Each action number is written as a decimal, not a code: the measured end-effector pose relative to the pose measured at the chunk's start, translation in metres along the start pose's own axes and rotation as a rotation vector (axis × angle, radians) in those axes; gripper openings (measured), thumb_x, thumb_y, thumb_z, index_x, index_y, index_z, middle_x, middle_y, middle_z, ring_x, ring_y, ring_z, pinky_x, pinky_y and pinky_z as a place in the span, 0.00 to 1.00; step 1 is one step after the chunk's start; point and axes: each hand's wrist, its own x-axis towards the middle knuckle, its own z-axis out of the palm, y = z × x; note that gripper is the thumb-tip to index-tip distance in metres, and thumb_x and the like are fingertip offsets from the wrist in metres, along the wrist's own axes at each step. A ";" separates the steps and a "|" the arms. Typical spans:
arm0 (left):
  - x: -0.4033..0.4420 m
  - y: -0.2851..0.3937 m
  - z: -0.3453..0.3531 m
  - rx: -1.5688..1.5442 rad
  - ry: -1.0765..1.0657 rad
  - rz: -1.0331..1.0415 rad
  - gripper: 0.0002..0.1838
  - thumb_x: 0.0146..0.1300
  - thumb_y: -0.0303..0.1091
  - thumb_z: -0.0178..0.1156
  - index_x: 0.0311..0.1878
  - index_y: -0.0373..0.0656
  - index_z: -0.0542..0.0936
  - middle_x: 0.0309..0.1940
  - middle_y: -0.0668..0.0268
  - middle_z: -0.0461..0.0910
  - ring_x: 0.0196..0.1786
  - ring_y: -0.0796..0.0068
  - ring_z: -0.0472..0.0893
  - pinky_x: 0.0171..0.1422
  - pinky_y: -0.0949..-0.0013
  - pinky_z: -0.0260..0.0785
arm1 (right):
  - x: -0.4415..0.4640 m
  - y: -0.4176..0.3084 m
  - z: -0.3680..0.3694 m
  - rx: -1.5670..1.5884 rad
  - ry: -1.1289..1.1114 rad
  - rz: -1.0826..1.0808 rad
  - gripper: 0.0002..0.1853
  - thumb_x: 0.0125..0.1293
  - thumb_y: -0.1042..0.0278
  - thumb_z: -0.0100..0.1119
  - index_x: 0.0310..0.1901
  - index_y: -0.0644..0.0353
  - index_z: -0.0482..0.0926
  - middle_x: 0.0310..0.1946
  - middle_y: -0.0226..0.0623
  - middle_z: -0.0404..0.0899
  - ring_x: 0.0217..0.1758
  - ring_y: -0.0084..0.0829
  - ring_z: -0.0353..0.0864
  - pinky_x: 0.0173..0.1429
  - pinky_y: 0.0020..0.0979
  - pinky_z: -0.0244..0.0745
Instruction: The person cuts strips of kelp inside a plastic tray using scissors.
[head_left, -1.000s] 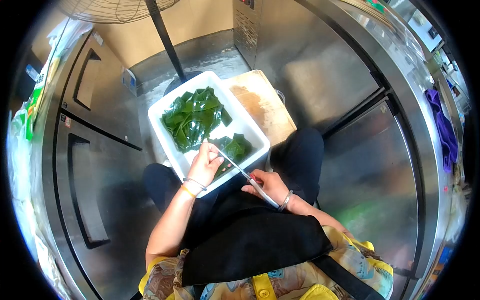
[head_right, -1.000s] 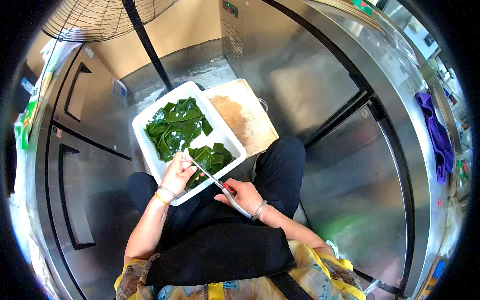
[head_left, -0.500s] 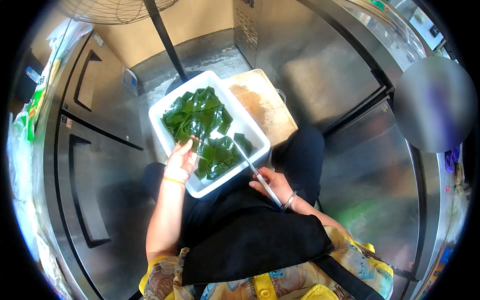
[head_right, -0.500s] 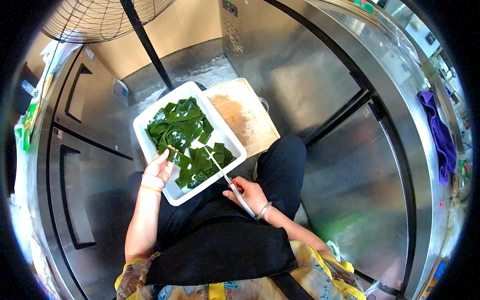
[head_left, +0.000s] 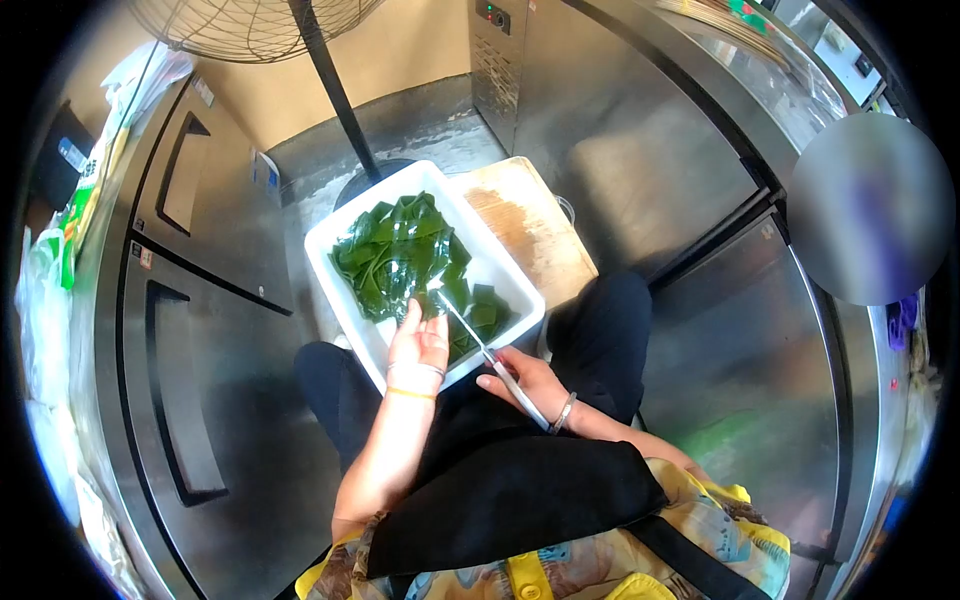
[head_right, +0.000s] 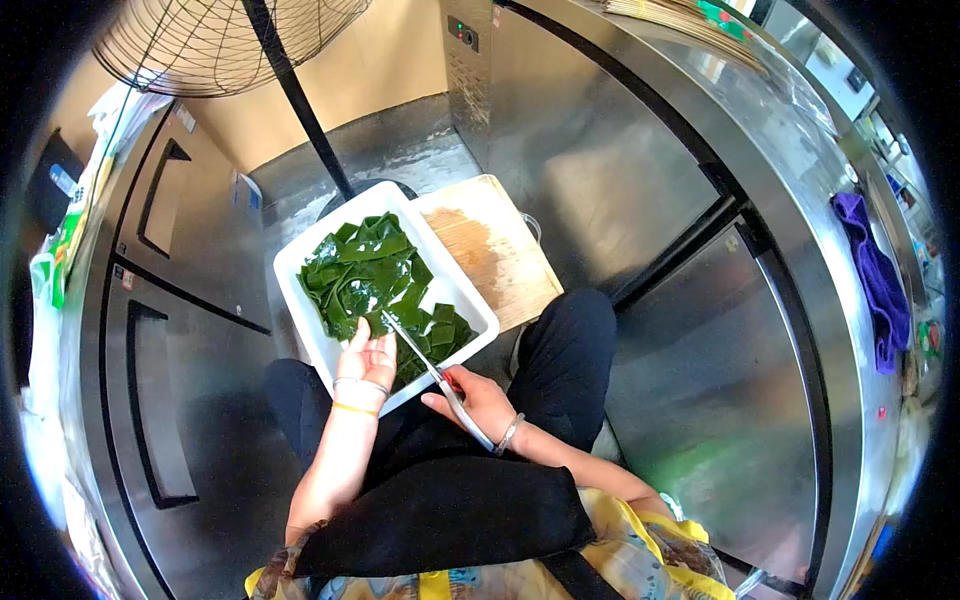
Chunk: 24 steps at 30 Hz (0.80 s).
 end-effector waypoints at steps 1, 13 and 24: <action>-0.004 -0.003 0.000 0.051 0.077 -0.053 0.11 0.63 0.28 0.60 0.48 0.41 0.73 0.44 0.62 0.78 0.47 0.66 0.77 0.53 0.68 0.73 | 0.001 -0.001 0.001 -0.032 -0.001 0.015 0.23 0.59 0.51 0.64 0.45 0.62 0.74 0.30 0.45 0.79 0.32 0.39 0.80 0.39 0.34 0.74; -0.024 -0.025 -0.001 0.239 0.133 -0.052 0.16 0.59 0.23 0.62 0.47 0.48 0.70 0.40 0.69 0.77 0.44 0.75 0.78 0.50 0.72 0.74 | 0.000 0.002 0.006 0.020 0.071 -0.030 0.21 0.60 0.52 0.64 0.44 0.62 0.74 0.26 0.43 0.77 0.28 0.35 0.78 0.37 0.32 0.73; -0.013 -0.016 -0.013 0.533 0.005 -0.073 0.11 0.58 0.19 0.61 0.41 0.47 0.75 0.41 0.66 0.80 0.45 0.76 0.79 0.49 0.73 0.74 | -0.005 0.022 -0.005 0.002 0.071 0.054 0.18 0.55 0.57 0.70 0.31 0.61 0.73 0.16 0.38 0.71 0.18 0.28 0.72 0.26 0.30 0.69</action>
